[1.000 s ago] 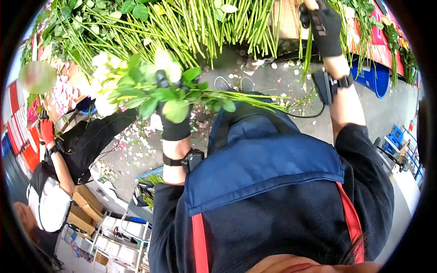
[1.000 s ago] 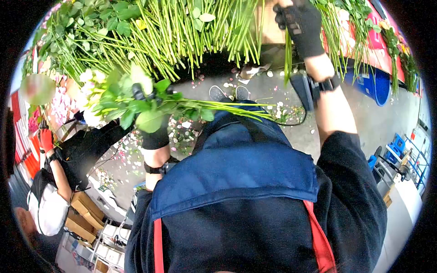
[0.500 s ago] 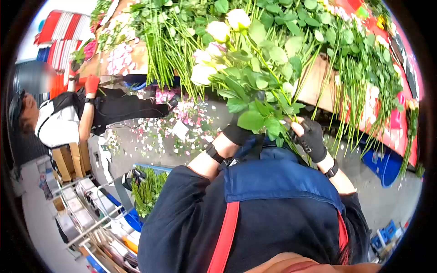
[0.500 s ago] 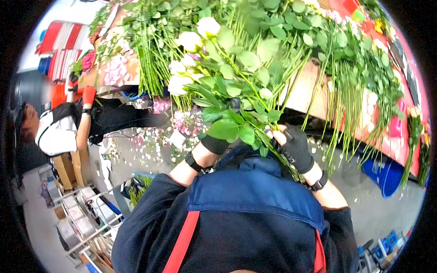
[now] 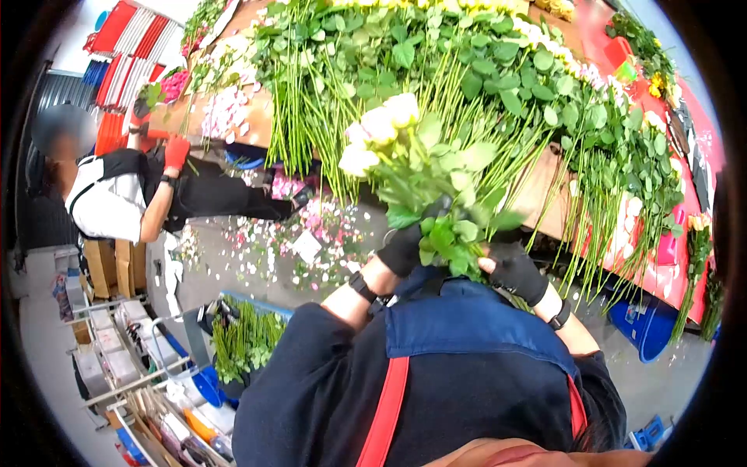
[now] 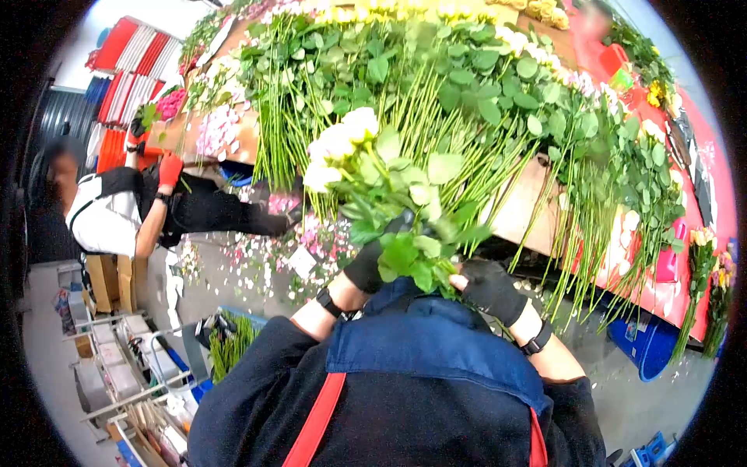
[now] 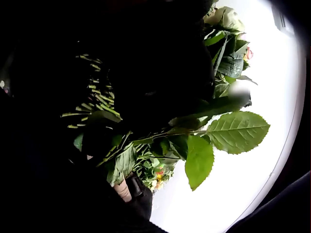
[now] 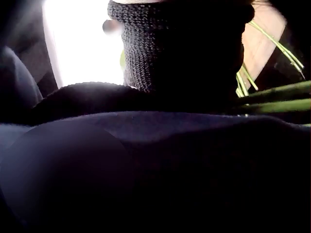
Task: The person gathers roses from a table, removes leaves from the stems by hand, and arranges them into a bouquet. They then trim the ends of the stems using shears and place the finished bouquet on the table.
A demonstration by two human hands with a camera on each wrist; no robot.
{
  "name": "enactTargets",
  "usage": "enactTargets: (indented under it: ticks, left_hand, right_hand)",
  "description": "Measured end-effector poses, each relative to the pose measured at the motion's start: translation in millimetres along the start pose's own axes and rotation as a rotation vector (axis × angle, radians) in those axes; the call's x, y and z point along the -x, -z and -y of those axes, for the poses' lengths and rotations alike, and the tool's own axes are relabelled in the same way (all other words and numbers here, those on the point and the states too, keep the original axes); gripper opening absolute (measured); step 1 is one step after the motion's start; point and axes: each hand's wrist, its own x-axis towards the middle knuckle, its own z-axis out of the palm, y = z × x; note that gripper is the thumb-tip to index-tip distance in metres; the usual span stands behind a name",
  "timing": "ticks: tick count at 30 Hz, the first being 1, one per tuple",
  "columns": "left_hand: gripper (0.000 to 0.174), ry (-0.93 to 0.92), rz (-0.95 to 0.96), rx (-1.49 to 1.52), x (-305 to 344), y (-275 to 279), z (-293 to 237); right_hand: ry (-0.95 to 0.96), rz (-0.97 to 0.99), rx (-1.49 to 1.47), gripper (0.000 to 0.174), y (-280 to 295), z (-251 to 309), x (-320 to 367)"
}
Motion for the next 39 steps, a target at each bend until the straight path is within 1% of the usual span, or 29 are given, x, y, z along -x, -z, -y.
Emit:
enactTargets:
  ticks: [1,2,3,4,5,6,7,8,9,10,11,12,13,15,17,18,20,21,22,24,25,29,30,31,32,33,36,38,39]
  left_hand:
    - [0.049,0.016,-0.054,-0.046,-7.2,37.7,13.2]
    - [0.051,0.040,-0.032,0.008,-3.6,45.2,2.3]
    - [0.054,0.066,-0.011,0.060,-0.1,52.7,-8.6]
    - [0.055,-0.037,-0.047,0.086,7.0,61.7,-12.4]
    - [0.053,-0.111,-0.017,-0.046,11.1,77.9,-20.5]
    - [0.051,-0.124,-0.033,-0.066,18.2,88.7,-36.4]
    - [0.049,-0.136,-0.050,-0.086,25.2,99.6,-52.2]
    - [0.046,-0.080,-0.114,0.005,37.7,96.8,-75.4]
    - [0.037,-0.083,-0.149,0.058,48.4,99.6,-94.8]
    - [0.026,-0.079,-0.203,0.039,59.3,98.8,-115.8]
    - [0.021,-0.110,-0.122,0.061,59.3,118.9,-124.2]
    - [0.017,-0.136,-0.148,0.054,62.8,124.6,-134.5]
    - [0.014,-0.161,-0.175,0.046,66.2,130.3,-144.9]
    - [0.016,-0.196,-0.209,0.094,67.1,140.2,-169.2]
    - [0.020,-0.215,-0.043,0.296,60.7,188.8,-173.3]
    - [0.019,-0.068,-0.240,0.278,66.3,200.7,-184.3]
    - [0.019,-0.062,-0.364,0.301,74.1,209.3,-194.3]
    - [0.013,-0.107,-0.223,0.300,74.9,232.4,-187.8]
    - [0.018,-0.150,-0.077,0.301,75.7,255.6,-181.2]
    - [0.037,-0.190,0.180,0.339,75.9,286.8,-176.3]
    - [0.047,-0.183,0.294,0.371,75.5,283.4,-185.4]
    - [0.048,-0.190,0.031,0.042,91.2,243.2,-206.9]
    - [0.048,-0.154,-0.019,0.012,90.1,239.8,-210.0]
    - [0.048,-0.151,0.050,0.055,85.4,244.9,-207.2]
    - [0.047,-0.113,0.231,0.240,74.3,253.8,-200.9]
    - [0.047,-0.073,0.412,0.424,59.8,264.4,-193.7]
    - [0.020,0.010,-0.127,0.238,69.3,191.5,-223.0]
    - [0.012,0.131,-0.215,0.291,55.5,194.3,-219.5]
    - [0.012,0.070,-0.035,0.301,53.5,196.8,-215.4]
  right_hand:
    - [-0.236,0.206,-0.033,0.034,12.3,23.3,-11.8]
    - [0.023,0.124,0.022,0.035,2.6,17.2,-21.3]
    - [0.002,0.174,0.077,0.035,5.7,24.3,-34.1]
    - [-0.021,0.224,0.130,0.035,11.0,34.2,-51.0]
    - [-0.085,0.109,-0.037,0.035,13.6,42.6,-70.4]
    - [-0.200,0.027,-0.040,0.036,16.7,54.1,-94.0]
    - [-0.134,-0.065,-0.075,0.036,17.7,53.4,-120.3]
    - [-0.206,-0.138,0.031,0.034,15.1,44.8,-147.3]
    - [-0.238,-0.239,-0.146,0.034,8.6,53.5,-178.6]
    - [-0.366,-0.230,-0.166,0.033,6.7,60.0,-210.2]
    - [-0.273,-0.269,-0.092,0.033,3.7,70.6,-239.1]
    - [-0.289,-0.303,0.110,0.031,0.4,47.8,-269.4]
    - [-0.161,-0.462,0.537,0.031,-4.3,22.6,-296.4]
    - [-0.542,-0.491,0.648,0.035,-2.3,54.6,-332.1]
    - [-0.585,-0.509,0.743,0.035,-7.2,36.7,-353.8]
    - [-0.597,-0.520,0.817,0.034,-10.4,35.2,-361.1]
    - [-0.652,-0.615,0.829,0.038,-14.7,35.8,-363.6]
    - [-0.683,-0.665,0.833,0.039,-15.9,38.3,-362.9]
    - [-0.710,-0.750,0.861,0.045,-12.2,37.5,-359.5]
    - [-0.801,-0.853,0.795,0.048,-5.3,28.6,-345.5]
    - [-0.772,-0.938,0.808,0.049,-6.5,16.9,-338.1]
    - [-0.727,-0.786,0.470,0.045,9.1,-27.2,-319.1]
    - [-0.731,-0.748,0.516,0.043,8.8,-21.3,-318.7]
    - [-0.731,-0.712,0.563,0.042,9.7,-13.9,-319.4]
    - [-0.728,-0.677,0.609,0.041,11.2,-7.4,-321.9]
    - [-0.692,-0.666,0.823,0.037,8.7,-12.8,-325.2]
    - [-0.779,-0.678,0.871,0.035,5.1,5.1,-336.4]
    - [-0.733,-0.792,0.851,0.028,6.0,13.0,-329.0]
    - [-0.718,-0.858,0.784,0.027,9.7,15.2,-324.6]
